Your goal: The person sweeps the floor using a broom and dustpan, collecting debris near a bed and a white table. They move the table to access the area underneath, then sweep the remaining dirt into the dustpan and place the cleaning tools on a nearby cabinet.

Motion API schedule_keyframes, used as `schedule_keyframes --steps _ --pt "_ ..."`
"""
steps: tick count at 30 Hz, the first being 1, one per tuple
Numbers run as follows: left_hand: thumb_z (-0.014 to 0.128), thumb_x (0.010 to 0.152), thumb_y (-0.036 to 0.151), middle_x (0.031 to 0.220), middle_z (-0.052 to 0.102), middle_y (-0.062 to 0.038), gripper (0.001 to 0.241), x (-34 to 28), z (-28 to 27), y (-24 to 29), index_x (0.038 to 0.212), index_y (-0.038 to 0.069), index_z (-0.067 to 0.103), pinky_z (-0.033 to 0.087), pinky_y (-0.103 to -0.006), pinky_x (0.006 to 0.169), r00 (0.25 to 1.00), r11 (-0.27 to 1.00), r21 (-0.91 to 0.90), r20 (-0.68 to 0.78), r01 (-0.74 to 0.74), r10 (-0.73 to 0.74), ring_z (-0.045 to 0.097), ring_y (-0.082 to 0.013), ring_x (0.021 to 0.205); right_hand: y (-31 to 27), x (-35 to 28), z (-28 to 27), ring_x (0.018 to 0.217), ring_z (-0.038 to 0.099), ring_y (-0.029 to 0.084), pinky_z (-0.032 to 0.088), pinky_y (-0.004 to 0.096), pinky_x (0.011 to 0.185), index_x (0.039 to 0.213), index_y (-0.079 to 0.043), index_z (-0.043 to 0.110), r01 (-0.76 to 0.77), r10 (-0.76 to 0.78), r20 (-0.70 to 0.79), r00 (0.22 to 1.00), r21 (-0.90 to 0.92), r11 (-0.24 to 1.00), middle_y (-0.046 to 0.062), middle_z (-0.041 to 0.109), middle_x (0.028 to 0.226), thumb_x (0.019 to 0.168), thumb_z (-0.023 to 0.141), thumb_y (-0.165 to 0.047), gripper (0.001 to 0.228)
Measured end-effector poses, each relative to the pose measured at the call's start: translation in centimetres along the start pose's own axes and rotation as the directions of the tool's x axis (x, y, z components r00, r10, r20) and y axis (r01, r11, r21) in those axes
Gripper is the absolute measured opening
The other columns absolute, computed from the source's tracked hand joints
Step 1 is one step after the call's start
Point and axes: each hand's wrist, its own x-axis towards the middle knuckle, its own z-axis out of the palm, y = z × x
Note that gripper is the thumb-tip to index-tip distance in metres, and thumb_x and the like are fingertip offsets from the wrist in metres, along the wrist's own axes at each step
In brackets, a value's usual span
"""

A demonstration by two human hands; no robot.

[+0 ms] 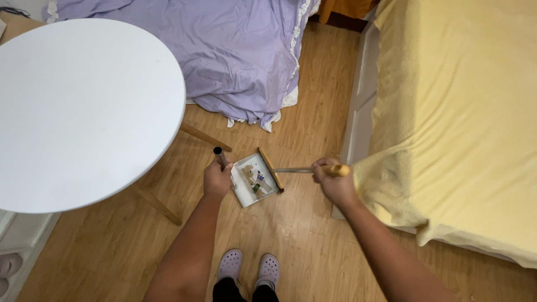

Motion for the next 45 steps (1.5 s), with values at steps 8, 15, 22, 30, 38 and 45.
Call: schedule_keyframes --steps 8,15,22,30,38,45 --pt "0.071 0.092 0.012 0.094 0.075 -0.014 0.017 0.9 -1.2 -3.2 0.104 0.000 0.067 0.056 -0.0359 0.079 0.982 0.981 -0.132 -0.141 -0.141 0.122 0.074 -0.0227 0.087 2.8 3.5 -1.8 0.074 0.072 0.020 0.058 0.032 0.067 0.101 -0.002 0.075 0.194 -0.218 -0.140 0.966 -0.169 0.966 0.013 0.075 0.082 0.095 0.073 -0.019 0.018" --pt "0.071 0.093 0.015 0.090 0.075 -0.016 0.017 2.1 -3.5 -2.6 0.103 0.002 0.068 0.056 -0.0394 0.075 0.982 0.993 -0.007 -0.149 -0.114 0.112 0.073 -0.0281 0.083 7.8 7.7 3.9 0.083 0.075 0.026 0.058 0.037 0.074 0.100 -0.003 0.074 0.263 -0.309 -0.194 0.931 -0.230 0.937 0.016 0.076 0.090 0.092 0.074 -0.021 0.020" --pt "0.069 0.095 0.017 0.091 0.074 -0.016 0.017 2.0 -4.3 -1.7 0.103 0.002 0.066 0.056 -0.0398 0.076 0.993 0.998 0.015 -0.103 -0.055 0.056 0.074 -0.0291 0.083 1.1 5.0 9.0 0.080 0.074 0.029 0.058 0.038 0.073 0.096 -0.006 0.075 0.280 -0.293 -0.012 0.956 -0.261 0.924 0.017 0.076 0.088 0.088 0.074 -0.019 0.015" --pt "0.071 0.094 0.018 0.099 0.073 -0.016 0.018 1.6 -5.3 -1.2 0.103 0.004 0.066 0.055 -0.0407 0.081 0.998 0.999 0.021 -0.044 -0.039 0.040 0.072 -0.0315 0.093 -3.0 8.8 4.5 0.070 0.070 0.016 0.058 0.034 0.064 0.092 -0.006 0.072 0.102 -0.105 0.169 0.980 0.025 0.994 0.006 0.074 0.078 0.090 0.071 -0.017 0.011" --pt "0.073 0.091 0.015 0.100 0.073 -0.016 0.018 1.8 -4.4 -3.2 0.105 0.005 0.067 0.056 -0.0409 0.082 0.985 0.988 0.007 -0.082 -0.154 0.154 0.072 -0.0322 0.094 -5.8 8.3 6.2 0.069 0.068 0.016 0.055 0.033 0.064 0.094 -0.003 0.073 0.191 -0.190 0.026 0.982 -0.123 0.974 0.010 0.073 0.079 0.093 0.073 -0.022 0.018" --pt "0.070 0.093 0.020 0.110 0.070 -0.019 0.025 0.9 -4.3 -2.8 0.113 0.005 0.065 0.053 -0.0477 0.083 0.990 0.987 0.092 -0.044 -0.130 0.135 0.066 -0.0403 0.101 -1.6 6.5 10.4 0.073 0.072 0.022 0.056 0.035 0.068 0.094 -0.004 0.074 0.304 -0.297 0.066 0.952 -0.266 0.915 0.012 0.074 0.083 0.089 0.075 -0.022 0.018"
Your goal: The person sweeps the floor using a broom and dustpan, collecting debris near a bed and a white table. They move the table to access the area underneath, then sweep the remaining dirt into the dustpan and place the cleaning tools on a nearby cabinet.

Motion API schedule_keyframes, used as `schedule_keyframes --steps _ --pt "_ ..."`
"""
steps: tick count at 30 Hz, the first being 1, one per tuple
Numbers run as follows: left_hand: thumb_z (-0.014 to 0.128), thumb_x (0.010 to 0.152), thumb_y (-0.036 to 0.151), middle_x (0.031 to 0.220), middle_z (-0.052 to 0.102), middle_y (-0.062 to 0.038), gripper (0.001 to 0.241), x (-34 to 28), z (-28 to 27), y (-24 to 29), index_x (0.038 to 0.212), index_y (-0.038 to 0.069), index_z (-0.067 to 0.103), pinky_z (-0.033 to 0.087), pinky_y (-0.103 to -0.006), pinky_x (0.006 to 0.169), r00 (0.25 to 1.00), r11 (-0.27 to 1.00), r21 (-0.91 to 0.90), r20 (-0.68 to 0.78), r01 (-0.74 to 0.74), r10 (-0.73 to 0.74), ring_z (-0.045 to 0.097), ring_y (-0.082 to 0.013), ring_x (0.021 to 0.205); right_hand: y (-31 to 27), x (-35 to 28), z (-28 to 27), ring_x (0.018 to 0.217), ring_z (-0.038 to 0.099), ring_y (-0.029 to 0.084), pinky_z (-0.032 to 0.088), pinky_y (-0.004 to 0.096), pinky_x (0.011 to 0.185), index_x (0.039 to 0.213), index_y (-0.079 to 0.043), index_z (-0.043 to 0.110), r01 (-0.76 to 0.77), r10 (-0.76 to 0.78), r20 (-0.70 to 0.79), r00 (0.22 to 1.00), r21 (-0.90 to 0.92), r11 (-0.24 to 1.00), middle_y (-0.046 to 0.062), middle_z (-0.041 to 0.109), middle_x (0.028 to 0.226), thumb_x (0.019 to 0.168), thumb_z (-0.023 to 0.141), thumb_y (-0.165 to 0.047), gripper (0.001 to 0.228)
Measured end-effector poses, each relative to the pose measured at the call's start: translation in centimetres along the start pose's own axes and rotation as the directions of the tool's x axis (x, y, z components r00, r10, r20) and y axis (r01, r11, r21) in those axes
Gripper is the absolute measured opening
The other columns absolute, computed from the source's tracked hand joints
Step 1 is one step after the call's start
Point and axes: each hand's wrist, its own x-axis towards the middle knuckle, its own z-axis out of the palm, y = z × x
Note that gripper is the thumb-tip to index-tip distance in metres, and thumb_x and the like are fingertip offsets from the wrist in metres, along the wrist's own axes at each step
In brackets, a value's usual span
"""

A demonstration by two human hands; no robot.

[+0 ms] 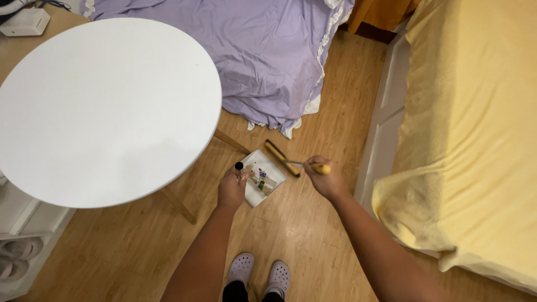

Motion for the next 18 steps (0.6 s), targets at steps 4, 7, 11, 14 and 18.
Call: schedule_keyframes --steps 4,7,11,14,18 --pt "0.072 0.091 0.022 0.109 0.071 -0.018 0.025 -0.1 0.8 -1.6 0.111 0.006 0.067 0.054 -0.0461 0.084 1.000 0.999 0.028 0.011 0.021 -0.022 0.068 -0.0377 0.101 0.1 -1.4 -1.4 0.070 0.070 0.018 0.056 0.033 0.065 0.094 -0.003 0.074 -0.087 0.073 0.103 0.992 0.132 0.987 0.010 0.073 0.078 0.091 0.072 -0.019 0.015" --pt "0.072 0.087 0.018 0.105 0.073 -0.016 0.025 0.1 2.0 -3.3 0.108 0.005 0.067 0.055 -0.0428 0.084 0.991 0.983 -0.148 -0.092 -0.110 0.097 0.071 -0.0328 0.097 -1.3 -2.0 -4.1 0.070 0.069 0.013 0.057 0.029 0.063 0.094 -0.003 0.070 -0.186 0.131 0.173 0.976 0.358 0.915 0.005 0.072 0.077 0.092 0.069 -0.015 0.012" --pt "0.071 0.096 0.022 0.091 0.074 -0.017 0.021 -0.6 1.5 -1.7 0.100 0.002 0.068 0.055 -0.0418 0.078 0.993 0.986 -0.125 -0.038 0.107 -0.112 0.072 -0.0320 0.086 -7.1 -3.8 -8.6 0.067 0.069 0.011 0.057 0.027 0.062 0.094 -0.001 0.067 -0.191 0.147 0.154 0.977 0.334 0.923 0.004 0.071 0.075 0.094 0.069 -0.016 0.015" --pt "0.071 0.095 0.021 0.090 0.074 -0.016 0.018 -1.7 0.8 -0.7 0.100 0.004 0.069 0.054 -0.0408 0.077 0.985 0.980 -0.120 -0.051 0.160 -0.167 0.072 -0.0302 0.085 -9.6 -4.7 -10.8 0.065 0.069 0.011 0.056 0.028 0.059 0.092 -0.001 0.068 -0.149 0.126 0.103 0.987 0.262 0.953 0.006 0.071 0.073 0.095 0.070 -0.017 0.017" --pt "0.070 0.094 0.018 0.091 0.075 -0.011 0.014 -2.9 0.5 -2.0 0.100 0.006 0.070 0.056 -0.0381 0.077 0.962 0.951 -0.221 -0.118 0.214 -0.244 0.073 -0.0249 0.084 -10.2 -5.2 -12.2 0.063 0.069 0.010 0.057 0.027 0.058 0.089 0.000 0.070 -0.106 0.104 0.020 0.994 0.245 0.964 0.005 0.071 0.072 0.094 0.072 -0.017 0.018"
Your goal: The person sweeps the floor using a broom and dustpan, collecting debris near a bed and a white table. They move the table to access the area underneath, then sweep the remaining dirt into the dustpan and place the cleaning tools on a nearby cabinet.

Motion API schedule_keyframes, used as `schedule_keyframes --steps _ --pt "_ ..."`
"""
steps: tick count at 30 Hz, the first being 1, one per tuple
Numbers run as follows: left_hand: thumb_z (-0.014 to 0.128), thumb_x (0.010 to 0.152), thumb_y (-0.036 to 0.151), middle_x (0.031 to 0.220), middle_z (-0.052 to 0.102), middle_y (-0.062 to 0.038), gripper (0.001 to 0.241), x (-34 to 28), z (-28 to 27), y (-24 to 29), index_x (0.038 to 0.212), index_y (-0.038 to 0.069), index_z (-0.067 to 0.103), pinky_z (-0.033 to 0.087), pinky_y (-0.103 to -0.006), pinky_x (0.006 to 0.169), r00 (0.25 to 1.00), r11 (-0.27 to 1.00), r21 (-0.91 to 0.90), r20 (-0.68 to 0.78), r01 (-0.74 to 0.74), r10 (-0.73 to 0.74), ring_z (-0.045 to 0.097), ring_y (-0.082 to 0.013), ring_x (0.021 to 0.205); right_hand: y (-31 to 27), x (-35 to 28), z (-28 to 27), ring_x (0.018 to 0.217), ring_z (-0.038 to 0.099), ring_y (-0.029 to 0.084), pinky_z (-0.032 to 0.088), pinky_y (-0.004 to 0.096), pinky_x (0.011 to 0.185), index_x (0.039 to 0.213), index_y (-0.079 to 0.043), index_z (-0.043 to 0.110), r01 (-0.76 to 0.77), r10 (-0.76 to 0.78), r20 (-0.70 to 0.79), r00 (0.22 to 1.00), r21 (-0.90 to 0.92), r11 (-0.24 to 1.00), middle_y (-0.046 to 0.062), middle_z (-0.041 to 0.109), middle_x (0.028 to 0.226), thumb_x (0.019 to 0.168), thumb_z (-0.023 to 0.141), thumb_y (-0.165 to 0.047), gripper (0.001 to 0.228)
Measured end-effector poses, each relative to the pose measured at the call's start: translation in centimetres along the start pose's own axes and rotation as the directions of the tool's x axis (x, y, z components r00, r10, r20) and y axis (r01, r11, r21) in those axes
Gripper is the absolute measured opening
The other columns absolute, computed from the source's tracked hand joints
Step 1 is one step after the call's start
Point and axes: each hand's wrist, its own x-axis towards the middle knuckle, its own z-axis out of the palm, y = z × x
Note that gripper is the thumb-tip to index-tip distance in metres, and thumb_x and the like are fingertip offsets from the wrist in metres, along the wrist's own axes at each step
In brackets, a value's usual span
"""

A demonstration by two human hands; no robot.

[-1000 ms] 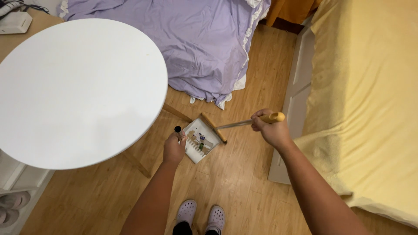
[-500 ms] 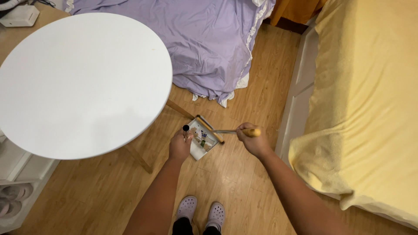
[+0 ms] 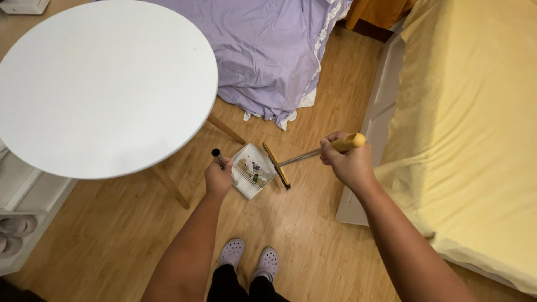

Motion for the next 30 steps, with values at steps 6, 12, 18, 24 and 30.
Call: schedule_keyframes --steps 6,12,18,24,30 --pt "0.070 0.094 0.014 0.092 0.074 -0.008 0.011 -1.9 -3.4 0.5 0.101 0.006 0.069 0.054 -0.0364 0.081 1.000 1.000 0.016 0.018 -0.001 0.001 0.072 -0.0213 0.088 -1.1 -1.0 -0.4 0.062 0.068 0.010 0.056 0.027 0.057 0.089 0.000 0.070 0.030 -0.029 0.019 0.999 -0.043 0.999 0.004 0.070 0.070 0.094 0.072 -0.019 0.019" --pt "0.071 0.094 0.014 0.089 0.075 -0.008 0.010 -1.5 -6.3 -2.7 0.098 0.005 0.068 0.056 -0.0350 0.080 0.995 0.996 -0.016 0.035 -0.093 0.093 0.072 -0.0205 0.085 -2.3 -2.2 1.8 0.059 0.067 0.010 0.054 0.028 0.056 0.089 -0.001 0.070 0.014 -0.008 0.052 0.999 -0.122 0.992 0.005 0.069 0.067 0.094 0.072 -0.021 0.021" --pt "0.071 0.095 0.018 0.090 0.076 -0.009 0.013 -0.4 -9.0 -3.2 0.100 0.007 0.070 0.056 -0.0363 0.077 0.994 0.999 0.025 0.107 -0.030 0.027 0.073 -0.0216 0.082 -5.0 -3.8 6.8 0.060 0.068 0.014 0.054 0.032 0.056 0.092 -0.003 0.071 0.011 -0.008 0.021 1.000 -0.185 0.983 0.008 0.071 0.068 0.092 0.074 -0.024 0.021" --pt "0.073 0.094 0.020 0.096 0.078 -0.013 0.017 0.1 -11.1 -2.9 0.103 0.006 0.069 0.056 -0.0370 0.082 0.969 0.976 0.115 0.187 -0.186 0.162 0.075 -0.0272 0.090 -5.0 -4.1 12.5 0.063 0.071 0.017 0.056 0.034 0.060 0.094 -0.004 0.073 0.113 -0.125 -0.038 0.991 -0.235 0.965 0.011 0.073 0.072 0.090 0.076 -0.024 0.021" --pt "0.069 0.094 0.016 0.095 0.078 -0.013 0.014 1.6 -12.5 -3.3 0.100 0.003 0.067 0.056 -0.0371 0.083 0.951 0.989 -0.036 0.271 -0.142 0.146 0.076 -0.0278 0.091 -7.2 -4.7 16.5 0.064 0.073 0.019 0.056 0.034 0.061 0.094 -0.005 0.074 0.072 -0.098 -0.091 0.991 -0.250 0.965 0.012 0.073 0.072 0.091 0.075 -0.025 0.020"
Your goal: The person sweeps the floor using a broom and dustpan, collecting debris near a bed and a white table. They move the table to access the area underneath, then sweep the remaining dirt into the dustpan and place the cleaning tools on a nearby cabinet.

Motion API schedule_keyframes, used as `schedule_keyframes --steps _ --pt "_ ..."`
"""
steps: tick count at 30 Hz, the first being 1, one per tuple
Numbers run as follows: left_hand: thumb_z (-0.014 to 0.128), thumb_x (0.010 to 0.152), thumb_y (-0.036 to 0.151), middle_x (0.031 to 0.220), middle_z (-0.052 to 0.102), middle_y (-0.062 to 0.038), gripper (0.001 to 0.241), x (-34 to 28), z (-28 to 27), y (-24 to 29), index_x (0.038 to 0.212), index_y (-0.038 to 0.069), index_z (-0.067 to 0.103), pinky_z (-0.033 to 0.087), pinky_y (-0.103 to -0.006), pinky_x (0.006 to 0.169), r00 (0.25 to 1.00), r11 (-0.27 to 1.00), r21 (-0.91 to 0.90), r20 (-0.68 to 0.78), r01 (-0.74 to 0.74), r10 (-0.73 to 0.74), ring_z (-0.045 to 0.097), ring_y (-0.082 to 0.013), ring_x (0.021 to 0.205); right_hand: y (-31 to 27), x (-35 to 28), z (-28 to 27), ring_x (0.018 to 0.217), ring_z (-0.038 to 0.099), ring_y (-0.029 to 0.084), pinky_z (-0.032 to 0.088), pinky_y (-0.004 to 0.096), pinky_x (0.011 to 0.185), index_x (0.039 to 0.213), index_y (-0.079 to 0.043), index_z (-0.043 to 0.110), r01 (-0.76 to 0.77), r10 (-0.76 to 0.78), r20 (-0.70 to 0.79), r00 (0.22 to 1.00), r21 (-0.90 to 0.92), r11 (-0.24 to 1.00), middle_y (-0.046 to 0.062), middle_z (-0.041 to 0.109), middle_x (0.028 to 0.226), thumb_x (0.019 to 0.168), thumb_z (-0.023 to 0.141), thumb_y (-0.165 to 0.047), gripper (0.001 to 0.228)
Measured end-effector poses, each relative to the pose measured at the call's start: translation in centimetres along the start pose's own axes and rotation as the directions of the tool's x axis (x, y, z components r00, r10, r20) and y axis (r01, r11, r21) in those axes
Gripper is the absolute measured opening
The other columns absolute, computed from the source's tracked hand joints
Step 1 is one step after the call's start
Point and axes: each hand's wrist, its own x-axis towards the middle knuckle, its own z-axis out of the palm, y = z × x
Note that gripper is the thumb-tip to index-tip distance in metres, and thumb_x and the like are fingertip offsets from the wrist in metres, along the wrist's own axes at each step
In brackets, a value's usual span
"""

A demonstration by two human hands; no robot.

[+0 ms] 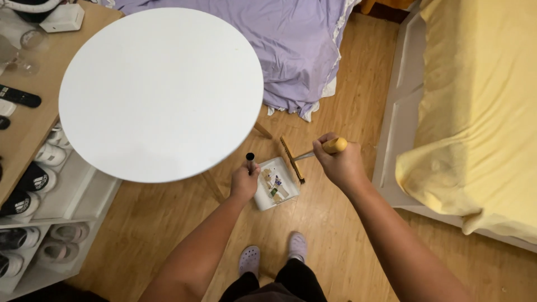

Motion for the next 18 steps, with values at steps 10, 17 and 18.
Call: schedule_keyframes --steps 10,17,18 --pt "0.069 0.097 0.024 0.094 0.075 -0.017 0.020 0.7 -1.1 4.5 0.104 0.005 0.069 0.056 -0.0396 0.079 0.998 0.988 0.148 0.021 0.049 -0.053 0.074 -0.0310 0.090 -0.7 3.1 1.4 0.063 0.070 0.022 0.055 0.036 0.059 0.095 -0.005 0.072 0.047 -0.048 0.055 0.997 0.012 0.999 0.012 0.071 0.071 0.092 0.074 -0.026 0.022" --pt "0.069 0.093 0.021 0.094 0.076 -0.017 0.020 2.0 -0.9 3.9 0.104 0.005 0.069 0.056 -0.0393 0.078 0.998 0.997 0.057 0.038 -0.046 0.044 0.075 -0.0313 0.088 -2.8 3.3 2.2 0.065 0.072 0.023 0.056 0.036 0.060 0.094 -0.006 0.072 -0.057 0.058 0.005 0.998 -0.031 0.998 0.013 0.072 0.073 0.089 0.077 -0.026 0.022" --pt "0.069 0.093 0.021 0.093 0.076 -0.018 0.020 1.9 -1.2 4.2 0.105 0.005 0.068 0.056 -0.0393 0.078 0.997 0.997 0.039 0.030 -0.069 0.067 0.075 -0.0317 0.087 -3.1 3.2 2.4 0.066 0.073 0.023 0.057 0.036 0.061 0.092 -0.005 0.072 -0.040 0.039 -0.026 0.999 -0.023 0.999 0.013 0.073 0.073 0.087 0.079 -0.025 0.021"
